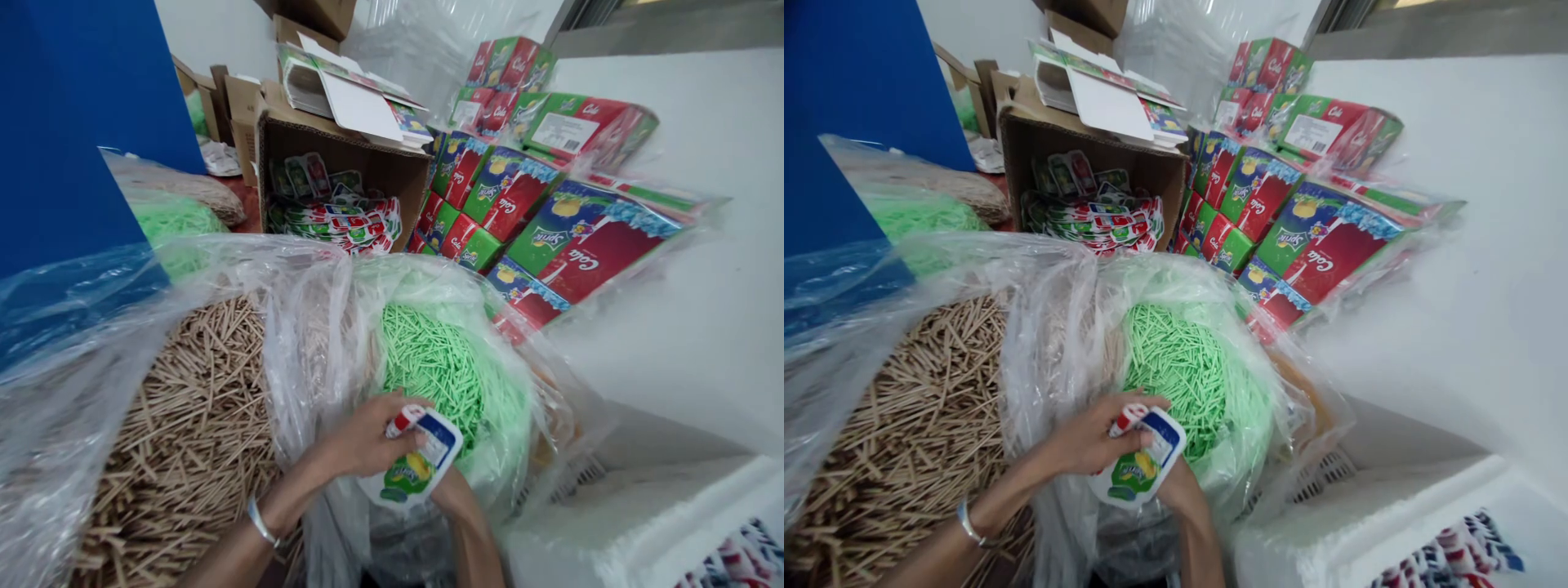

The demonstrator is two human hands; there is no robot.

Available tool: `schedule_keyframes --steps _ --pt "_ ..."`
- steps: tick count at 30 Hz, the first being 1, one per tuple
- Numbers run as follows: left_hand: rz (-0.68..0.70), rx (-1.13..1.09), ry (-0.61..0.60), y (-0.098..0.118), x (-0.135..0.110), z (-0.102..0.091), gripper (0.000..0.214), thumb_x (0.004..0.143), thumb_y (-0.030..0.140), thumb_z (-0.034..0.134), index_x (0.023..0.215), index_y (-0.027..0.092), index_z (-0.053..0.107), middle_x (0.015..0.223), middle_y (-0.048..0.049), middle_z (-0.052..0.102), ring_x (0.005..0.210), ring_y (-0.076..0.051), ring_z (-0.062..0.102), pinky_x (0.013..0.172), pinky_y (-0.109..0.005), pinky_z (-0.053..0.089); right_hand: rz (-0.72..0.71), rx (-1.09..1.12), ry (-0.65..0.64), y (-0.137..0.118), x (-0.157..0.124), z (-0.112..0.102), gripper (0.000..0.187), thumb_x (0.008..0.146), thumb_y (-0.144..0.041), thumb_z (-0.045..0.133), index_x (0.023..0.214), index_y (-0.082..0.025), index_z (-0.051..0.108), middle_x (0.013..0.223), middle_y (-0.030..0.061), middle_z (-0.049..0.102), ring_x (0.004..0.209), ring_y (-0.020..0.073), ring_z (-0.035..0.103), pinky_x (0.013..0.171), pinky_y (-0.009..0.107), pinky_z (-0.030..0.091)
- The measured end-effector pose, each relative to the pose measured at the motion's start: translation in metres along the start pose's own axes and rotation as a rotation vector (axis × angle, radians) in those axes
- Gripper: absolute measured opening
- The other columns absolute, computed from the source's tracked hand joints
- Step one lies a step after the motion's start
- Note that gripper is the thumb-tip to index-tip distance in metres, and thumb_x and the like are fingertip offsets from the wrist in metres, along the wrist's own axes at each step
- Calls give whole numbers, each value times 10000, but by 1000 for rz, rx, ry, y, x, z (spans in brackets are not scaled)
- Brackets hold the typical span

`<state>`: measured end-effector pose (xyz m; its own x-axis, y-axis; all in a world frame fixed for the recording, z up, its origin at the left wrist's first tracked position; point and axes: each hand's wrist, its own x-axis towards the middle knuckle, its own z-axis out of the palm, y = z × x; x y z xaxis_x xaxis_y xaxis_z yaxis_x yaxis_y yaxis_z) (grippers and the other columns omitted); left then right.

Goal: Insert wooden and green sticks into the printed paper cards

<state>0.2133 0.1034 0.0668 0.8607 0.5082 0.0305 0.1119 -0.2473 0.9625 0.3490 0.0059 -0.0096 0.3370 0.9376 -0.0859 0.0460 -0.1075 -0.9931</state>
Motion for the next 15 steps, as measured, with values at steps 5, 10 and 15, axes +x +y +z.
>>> schedule_keyframes --steps 5,10,15 --pt "-218 -430 13 0 -31 3 272 798 405 578 868 171 696 805 -48 731 748 -223 676 663 -295 519 235 656 86 -25 19 -2 165 683 -301 743 764 -200 641 670 -35 603 574 121 561 614 262 509" --pt "-9 197 -187 -16 -41 31 176 728 228 634 564 202 576 589 14 596 585 -165 545 569 -241 401 261 772 26 -35 20 3 208 645 -271 741 809 -206 629 651 -54 501 590 105 513 610 228 481" --pt "-32 213 -149 -27 -32 39 261 816 257 557 566 200 513 531 50 498 513 -124 460 508 -224 323 294 806 -16 -23 -3 19 293 661 -334 779 894 -199 664 686 -43 523 617 119 538 634 248 478"
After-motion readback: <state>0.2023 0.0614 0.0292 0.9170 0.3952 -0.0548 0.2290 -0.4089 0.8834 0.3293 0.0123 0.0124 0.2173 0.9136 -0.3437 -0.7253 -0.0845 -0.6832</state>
